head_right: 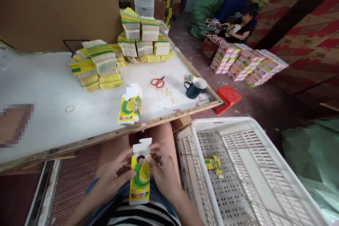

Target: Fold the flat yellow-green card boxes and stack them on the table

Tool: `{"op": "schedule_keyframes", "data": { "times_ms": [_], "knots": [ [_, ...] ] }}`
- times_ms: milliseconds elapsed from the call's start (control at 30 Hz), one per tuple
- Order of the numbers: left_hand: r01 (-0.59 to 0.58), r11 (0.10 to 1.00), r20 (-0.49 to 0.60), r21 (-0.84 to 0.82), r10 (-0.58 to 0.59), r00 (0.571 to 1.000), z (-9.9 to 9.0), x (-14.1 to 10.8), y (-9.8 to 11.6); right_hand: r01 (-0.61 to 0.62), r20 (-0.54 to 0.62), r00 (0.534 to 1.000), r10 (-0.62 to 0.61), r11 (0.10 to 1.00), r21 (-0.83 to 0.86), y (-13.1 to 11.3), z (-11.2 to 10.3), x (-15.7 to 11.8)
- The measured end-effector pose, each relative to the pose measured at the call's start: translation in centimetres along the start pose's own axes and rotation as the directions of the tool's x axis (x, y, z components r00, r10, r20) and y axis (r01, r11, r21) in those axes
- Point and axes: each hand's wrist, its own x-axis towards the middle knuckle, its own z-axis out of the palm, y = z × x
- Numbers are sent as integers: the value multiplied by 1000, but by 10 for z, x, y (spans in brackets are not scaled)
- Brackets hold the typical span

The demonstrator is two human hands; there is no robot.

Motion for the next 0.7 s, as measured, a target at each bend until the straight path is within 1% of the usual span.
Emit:
{"op": "schedule_keyframes", "data": {
  "times_ms": [67, 100, 133, 200, 267, 300, 400, 467, 633, 700],
  "knots": [
    [-24, 996, -41, 90, 27, 999, -2, 2, 1, 20, -72, 997, -18, 999, 26, 2, 0, 1],
    [-40, 990, -71, 133, 50, 996, -3, 3, 0, 27, -75, 997, -27, 1000, 8, 1, -1, 1],
    [-56, 984, -101, 169, 74, 992, -4, 3, -2, 17, -50, 999, -17, 1000, -14, 0, -2, 1],
    [-70, 974, -128, 217, 99, 987, -5, 3, -8, -61, 58, 996, 63, 997, -45, -3, -4, 2],
    [-69, 971, -103, 229, 94, 990, -5, 3, -14, -143, 156, 975, 161, 982, -120, -4, -3, 3],
    [-67, 971, -80, 228, 88, 993, -5, 2, -16, -154, 168, 968, 186, 970, -191, -4, -2, 3],
    [-68, 970, -36, 233, 79, 996, -5, 0, -17, -104, 121, 978, 168, 905, -412, -4, 3, 4],
    [-60, 969, -49, 240, 74, 996, -5, -1, -16, -81, 108, 982, 155, 863, -500, -4, 6, 6],
    [-30, 973, -99, 230, 54, 994, -7, -2, -13, -84, 138, 971, 197, 816, -572, -6, 11, 9],
    [-32, 972, -112, 232, 59, 992, -7, -2, -13, -93, 122, 972, 201, 805, -586, -5, 14, 10]
  ]
}}
